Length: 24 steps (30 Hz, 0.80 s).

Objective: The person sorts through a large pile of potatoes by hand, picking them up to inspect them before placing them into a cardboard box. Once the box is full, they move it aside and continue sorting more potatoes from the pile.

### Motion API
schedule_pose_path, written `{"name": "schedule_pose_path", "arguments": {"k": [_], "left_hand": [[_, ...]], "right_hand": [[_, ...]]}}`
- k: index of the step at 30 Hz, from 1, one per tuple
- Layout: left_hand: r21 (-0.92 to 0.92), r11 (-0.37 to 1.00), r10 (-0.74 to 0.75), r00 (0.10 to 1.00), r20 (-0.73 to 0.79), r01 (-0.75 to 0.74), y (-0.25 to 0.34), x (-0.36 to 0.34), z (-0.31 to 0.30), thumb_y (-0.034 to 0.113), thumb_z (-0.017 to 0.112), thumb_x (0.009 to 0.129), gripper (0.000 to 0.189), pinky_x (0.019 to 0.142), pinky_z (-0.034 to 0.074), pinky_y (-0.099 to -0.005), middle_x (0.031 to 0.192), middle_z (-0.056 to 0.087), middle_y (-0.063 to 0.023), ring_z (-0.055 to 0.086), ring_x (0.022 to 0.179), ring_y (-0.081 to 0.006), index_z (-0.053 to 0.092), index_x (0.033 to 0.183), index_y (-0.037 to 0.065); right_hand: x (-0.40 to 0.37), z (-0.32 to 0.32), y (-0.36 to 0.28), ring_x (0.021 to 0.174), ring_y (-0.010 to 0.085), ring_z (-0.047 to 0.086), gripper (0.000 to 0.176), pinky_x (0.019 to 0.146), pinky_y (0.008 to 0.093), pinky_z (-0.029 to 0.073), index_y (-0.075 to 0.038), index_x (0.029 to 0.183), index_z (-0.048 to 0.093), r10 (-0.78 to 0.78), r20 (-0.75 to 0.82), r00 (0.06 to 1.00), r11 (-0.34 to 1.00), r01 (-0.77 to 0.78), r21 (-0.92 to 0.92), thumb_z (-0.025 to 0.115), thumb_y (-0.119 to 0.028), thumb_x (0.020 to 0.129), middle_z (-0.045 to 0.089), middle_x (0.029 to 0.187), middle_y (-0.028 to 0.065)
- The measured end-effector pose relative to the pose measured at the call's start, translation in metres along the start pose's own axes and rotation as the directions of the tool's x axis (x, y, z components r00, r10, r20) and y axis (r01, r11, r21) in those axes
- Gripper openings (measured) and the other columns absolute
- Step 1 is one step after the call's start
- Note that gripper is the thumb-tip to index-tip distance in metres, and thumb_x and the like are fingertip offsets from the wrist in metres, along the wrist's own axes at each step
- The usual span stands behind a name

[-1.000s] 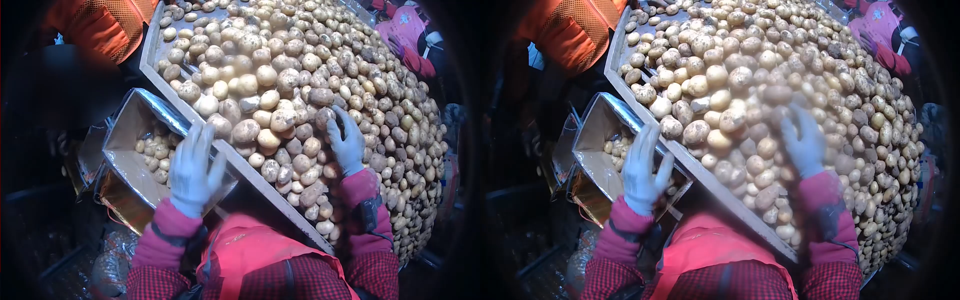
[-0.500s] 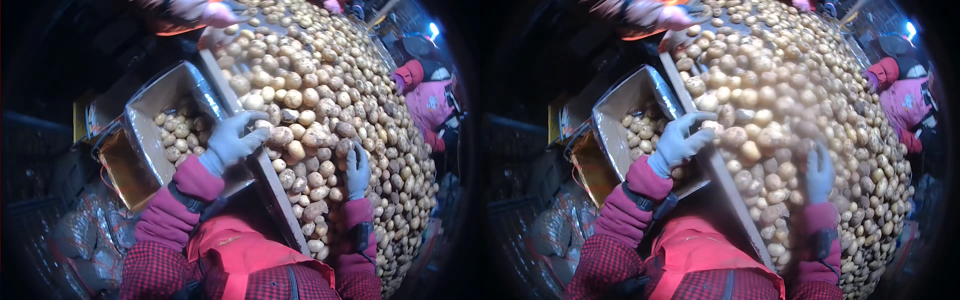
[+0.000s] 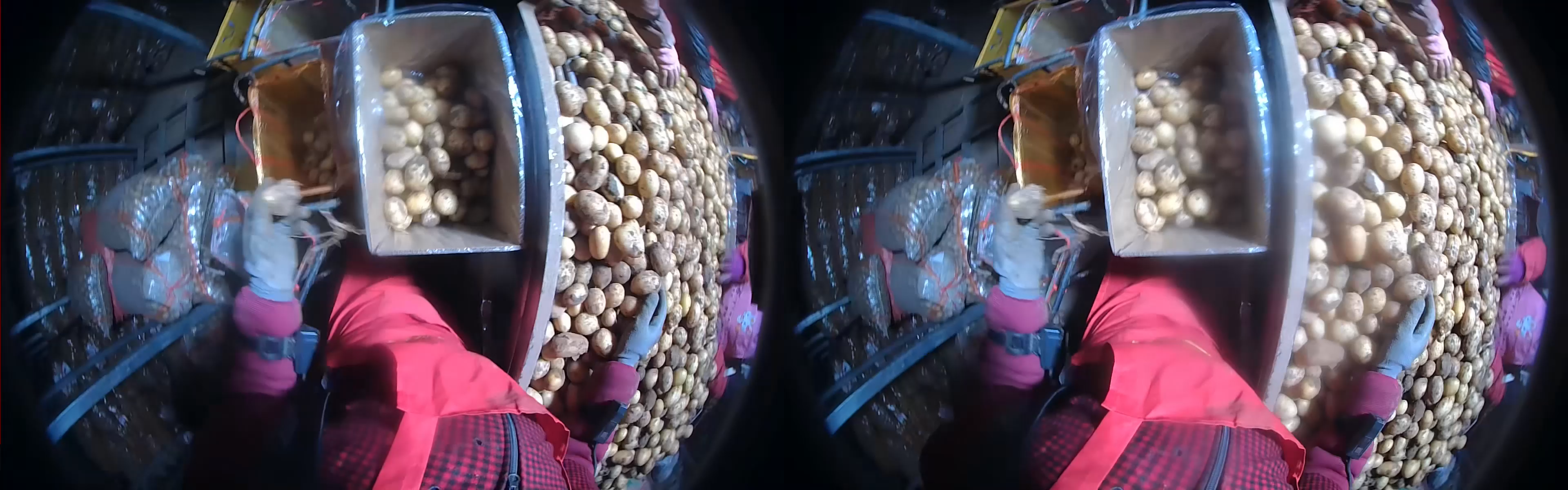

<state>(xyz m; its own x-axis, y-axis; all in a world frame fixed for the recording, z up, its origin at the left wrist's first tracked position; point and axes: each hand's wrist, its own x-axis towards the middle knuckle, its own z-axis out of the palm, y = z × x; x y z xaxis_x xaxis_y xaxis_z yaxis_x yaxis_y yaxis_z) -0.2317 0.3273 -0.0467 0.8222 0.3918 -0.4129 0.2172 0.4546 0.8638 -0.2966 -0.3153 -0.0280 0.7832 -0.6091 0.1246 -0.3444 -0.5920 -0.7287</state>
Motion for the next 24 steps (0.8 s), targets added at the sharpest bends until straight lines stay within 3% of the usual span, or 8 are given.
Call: {"name": "schedule_pose_path", "arguments": {"k": [2,6,9,10,13,17,20,24], "left_hand": [[0.022,0.999,0.04,0.973,-0.229,-0.036,-0.003,-0.005,-0.046,0.039,0.056,0.103,0.033,0.063,0.05,-0.0279,0.105,0.067,-0.0041,0.064,0.079,-0.0166,0.063,0.123,0.013],[0.072,0.997,0.025,0.904,-0.427,0.007,-0.039,-0.01,-0.159,0.042,0.057,0.101,0.037,0.072,0.053,-0.0326,0.112,0.066,-0.0048,0.066,0.088,-0.0213,0.063,0.128,0.017],[0.158,0.979,-0.029,0.858,-0.513,0.127,-0.044,-0.016,-0.154,0.038,0.055,0.102,0.04,0.073,0.054,-0.0325,0.118,0.067,-0.0084,0.067,0.089,-0.022,0.061,0.133,0.014],[0.197,0.977,0.162,0.896,-0.414,-0.086,-0.068,-0.008,-0.184,0.03,0.057,0.102,0.039,0.069,0.053,-0.0302,0.119,0.068,-0.0099,0.065,0.083,-0.0182,0.062,0.135,0.011],[0.214,0.977,0.081,0.882,-0.465,0.022,-0.056,-0.023,-0.173,0.024,0.06,0.101,0.037,0.065,0.051,-0.027,0.115,0.071,-0.0099,0.063,0.076,-0.0141,0.063,0.134,0.008],[0.173,0.985,0.075,0.895,-0.439,0.002,-0.035,-0.023,-0.147,0.023,0.063,0.101,0.038,0.054,0.044,-0.0238,0.108,0.071,-0.0111,0.055,0.065,-0.0087,0.063,0.135,0.006],[0.214,0.97,0.172,0.952,-0.253,-0.118,-0.019,-0.022,-0.127,0.024,0.063,0.102,0.039,0.05,0.04,-0.0219,0.106,0.071,-0.0122,0.05,0.059,-0.0061,0.062,0.136,0.005],[0.215,0.971,0.169,0.939,-0.299,-0.106,0.008,-0.025,-0.083,0.026,0.063,0.103,0.041,0.047,0.036,-0.0196,0.105,0.071,-0.0126,0.047,0.055,-0.0041,0.061,0.136,0.002]], "right_hand": [[0.003,-0.004,0.006,0.129,0.021,0.055,0.046,0.109,0.0341,0.044,0.003,0.143,0.054,-0.018,0.015,1.0,0.999,0.019,-0.038,0.055,-0.026,0.107,0.06,0.143,0.0151],[0.0,0.0,0.003,0.125,0.0203,0.057,0.046,0.108,0.0336,0.045,0.003,0.142,0.056,-0.021,0.011,1.0,1.0,0.021,-0.023,0.055,-0.027,0.107,0.062,0.14,0.0149],[0.001,-0.002,-0.004,0.124,0.0209,0.058,0.046,0.107,0.0343,0.045,0.004,0.141,0.057,-0.038,-0.001,0.999,0.99,0.038,-0.134,0.055,-0.027,0.107,0.062,0.139,0.0149],[0.002,-0.002,-0.003,0.125,0.0209,0.058,0.046,0.107,0.0344,0.045,0.004,0.141,0.057,-0.04,-0.002,0.999,0.988,0.039,-0.148,0.055,-0.027,0.107,0.062,0.14,0.015],[0.004,-0.006,0.008,0.126,0.0209,0.057,0.045,0.108,0.0344,0.044,0.004,0.14,0.057,-0.055,0.006,0.998,0.987,0.055,-0.152,0.056,-0.027,0.107,0.062,0.14,0.0153],[0.003,-0.004,0.006,0.127,0.0209,0.057,0.045,0.109,0.0341,0.043,0.004,0.14,0.057,-0.075,0.007,0.997,0.988,0.075,-0.134,0.056,-0.026,0.107,0.062,0.14,0.0155],[0.004,-0.005,0.005,0.127,0.0209,0.057,0.044,0.11,0.0341,0.043,0.004,0.14,0.057,-0.059,0.009,0.998,0.989,0.059,-0.133,0.056,-0.025,0.107,0.062,0.14,0.0157],[0.005,-0.005,0.01,0.127,0.0211,0.057,0.044,0.11,0.0342,0.043,0.004,0.14,0.057,-0.08,0.011,0.997,0.991,0.081,-0.108,0.056,-0.025,0.107,0.062,0.14,0.0153]]}}
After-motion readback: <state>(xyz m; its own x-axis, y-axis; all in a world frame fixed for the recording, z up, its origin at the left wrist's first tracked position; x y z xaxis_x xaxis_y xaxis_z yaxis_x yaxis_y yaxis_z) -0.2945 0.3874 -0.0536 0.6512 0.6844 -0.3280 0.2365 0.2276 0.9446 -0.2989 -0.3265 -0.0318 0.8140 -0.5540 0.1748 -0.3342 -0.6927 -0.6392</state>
